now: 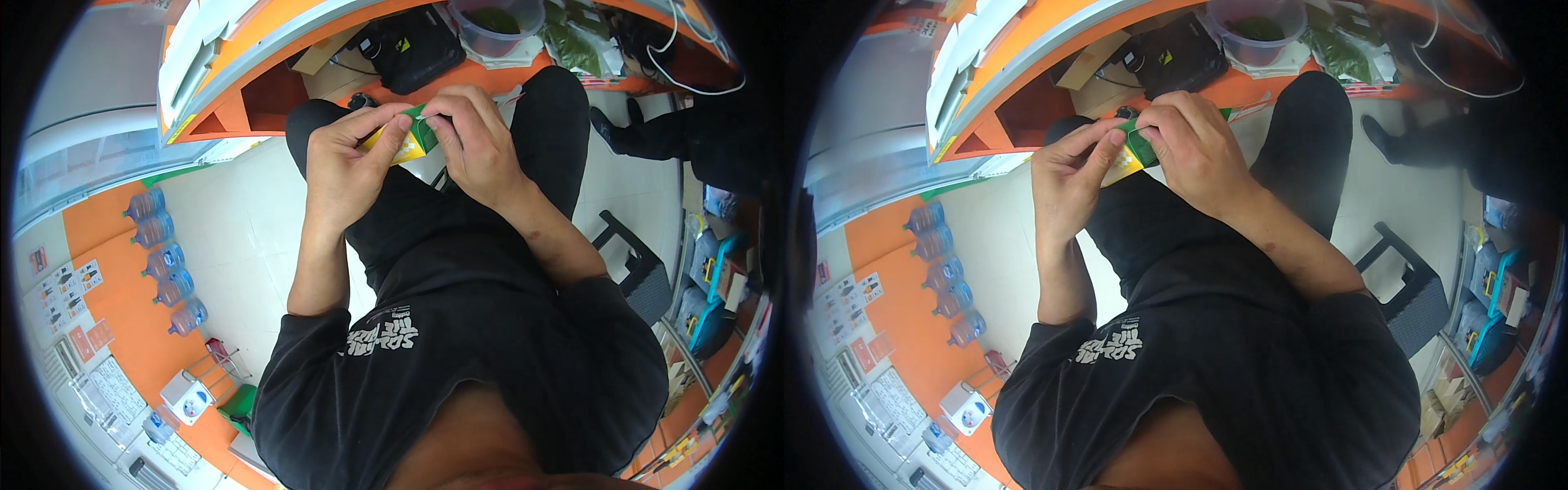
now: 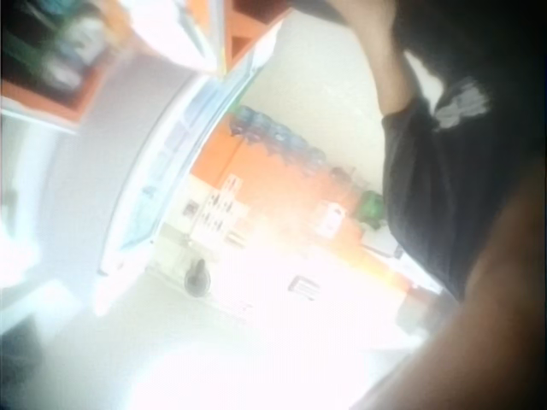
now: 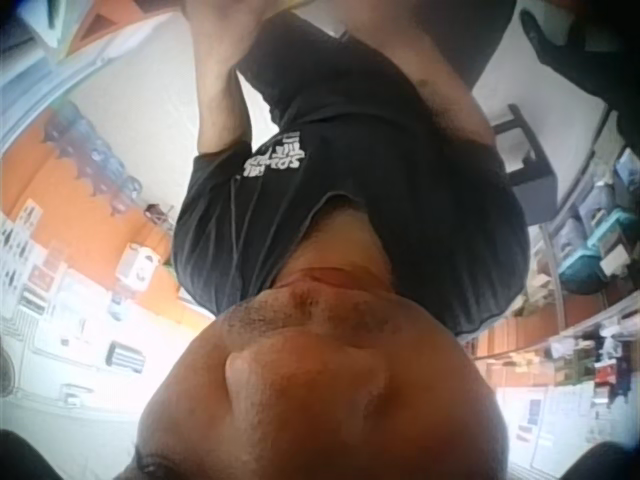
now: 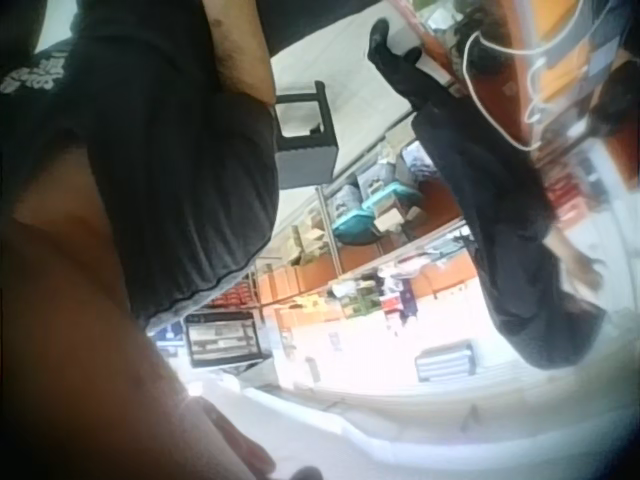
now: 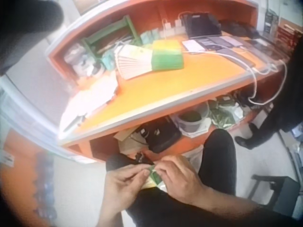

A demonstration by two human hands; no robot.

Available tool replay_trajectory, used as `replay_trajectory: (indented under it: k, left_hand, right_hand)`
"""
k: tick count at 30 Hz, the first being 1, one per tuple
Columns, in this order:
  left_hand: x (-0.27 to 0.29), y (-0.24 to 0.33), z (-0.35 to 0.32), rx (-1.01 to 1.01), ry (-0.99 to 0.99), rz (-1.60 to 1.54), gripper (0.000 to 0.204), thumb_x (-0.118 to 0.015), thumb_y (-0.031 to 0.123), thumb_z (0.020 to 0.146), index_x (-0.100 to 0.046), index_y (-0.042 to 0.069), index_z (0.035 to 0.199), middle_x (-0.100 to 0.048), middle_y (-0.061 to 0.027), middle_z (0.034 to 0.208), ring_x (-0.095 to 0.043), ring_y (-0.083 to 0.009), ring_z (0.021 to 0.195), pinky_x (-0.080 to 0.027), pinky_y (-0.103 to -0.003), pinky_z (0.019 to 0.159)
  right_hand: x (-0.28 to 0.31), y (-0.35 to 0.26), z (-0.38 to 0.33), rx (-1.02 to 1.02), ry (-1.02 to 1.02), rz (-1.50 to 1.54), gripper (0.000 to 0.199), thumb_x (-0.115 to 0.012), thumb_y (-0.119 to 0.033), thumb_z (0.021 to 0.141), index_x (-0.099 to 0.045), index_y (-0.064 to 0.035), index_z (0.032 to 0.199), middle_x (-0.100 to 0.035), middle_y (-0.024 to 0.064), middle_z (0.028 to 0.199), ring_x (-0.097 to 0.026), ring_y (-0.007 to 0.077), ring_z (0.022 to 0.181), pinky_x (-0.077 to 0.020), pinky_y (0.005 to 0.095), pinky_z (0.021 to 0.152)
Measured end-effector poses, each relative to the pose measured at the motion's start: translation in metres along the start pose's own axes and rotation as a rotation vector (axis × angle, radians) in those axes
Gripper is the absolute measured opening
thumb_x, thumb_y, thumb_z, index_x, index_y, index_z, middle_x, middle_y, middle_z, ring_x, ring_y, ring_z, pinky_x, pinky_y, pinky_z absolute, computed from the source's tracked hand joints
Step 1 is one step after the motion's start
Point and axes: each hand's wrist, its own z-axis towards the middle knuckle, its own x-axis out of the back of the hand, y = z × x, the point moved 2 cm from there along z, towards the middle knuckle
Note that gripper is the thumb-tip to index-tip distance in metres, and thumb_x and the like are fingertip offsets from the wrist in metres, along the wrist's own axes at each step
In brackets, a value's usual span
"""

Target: The person sits on the floor and assembles small, colorful paper boxes by folding the flaps and tucking them into slots. They handle the boxes one at a time, picking them up from a stack on the counter and placing the finished ones back down.

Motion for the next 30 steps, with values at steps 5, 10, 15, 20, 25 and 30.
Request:
replay_trajectory:
  k: [5,10,15,20,25,30]
  left_hand:
    - [0.001,-0.004,0.004,-0.018,-0.003,0.006,0.024,-0.072,0.014,0.095,-0.074,-0.003,0.111,-0.07,-0.0042,0.089,-0.058,-0.0063,0.078,-0.047,-0.021,0.07]
    - [0.006,-0.007,0.012,-0.065,-0.018,0.012,0.018,-0.069,0.012,0.096,-0.074,-0.003,0.106,-0.068,-0.0073,0.083,-0.058,-0.0089,0.073,-0.046,-0.023,0.065]
    - [0.015,-0.018,0.019,-0.029,-0.171,-0.073,0.023,-0.071,0.016,0.095,-0.073,-0.003,0.107,-0.07,-0.0067,0.084,-0.06,-0.0077,0.073,-0.047,-0.022,0.065]
    - [0.015,-0.02,0.028,0.08,-0.244,-0.072,0.027,-0.074,0.018,0.093,-0.073,-0.003,0.109,-0.074,-0.006,0.087,-0.064,-0.0073,0.074,-0.05,-0.021,0.067]
    - [0.019,-0.029,0.037,0.139,-0.222,-0.182,0.027,-0.077,0.017,0.091,-0.073,-0.003,0.108,-0.074,-0.006,0.087,-0.065,-0.0076,0.075,-0.052,-0.023,0.069]
    - [0.012,-0.025,0.029,0.098,-0.211,-0.133,0.022,-0.078,0.015,0.09,-0.076,-0.002,0.104,-0.074,-0.0044,0.084,-0.064,-0.0068,0.072,-0.051,-0.021,0.067]
  right_hand:
    - [-0.006,0.004,0.002,-0.007,0.014,0.016,0.014,-0.068,0.0,0.086,-0.061,-0.0038,0.098,-0.061,0.0104,0.101,-0.061,0.0317,0.092,-0.0487,0.0411,0.081]
    - [-0.011,0.007,0.008,-0.151,-0.017,0.196,0.02,-0.069,-0.002,0.088,-0.058,-0.0039,0.105,-0.063,0.0099,0.099,-0.065,0.0289,0.092,-0.0516,0.0366,0.083]
    - [-0.005,0.022,0.013,-0.449,-0.305,0.602,0.025,-0.07,-0.007,0.094,-0.055,-0.0024,0.114,-0.065,0.003,0.102,-0.063,0.0123,0.097,-0.0506,0.0277,0.088]
    - [0.0,0.041,0.023,-0.565,-0.476,0.745,0.025,-0.068,-0.013,0.097,-0.057,-0.0023,0.117,-0.065,0.0024,0.101,-0.062,0.008,0.097,-0.0495,0.0256,0.087]
    - [0.003,0.04,0.023,-0.551,-0.46,0.679,0.018,-0.068,-0.012,0.096,-0.061,-0.0018,0.109,-0.067,0.0033,0.1,-0.063,0.0107,0.095,-0.05,0.0274,0.084]
    - [0.016,0.02,0.028,-0.441,-0.415,0.293,0.011,-0.068,-0.008,0.092,-0.063,-0.0037,0.1,-0.068,0.009,0.095,-0.067,0.0233,0.091,-0.0506,0.0328,0.08]
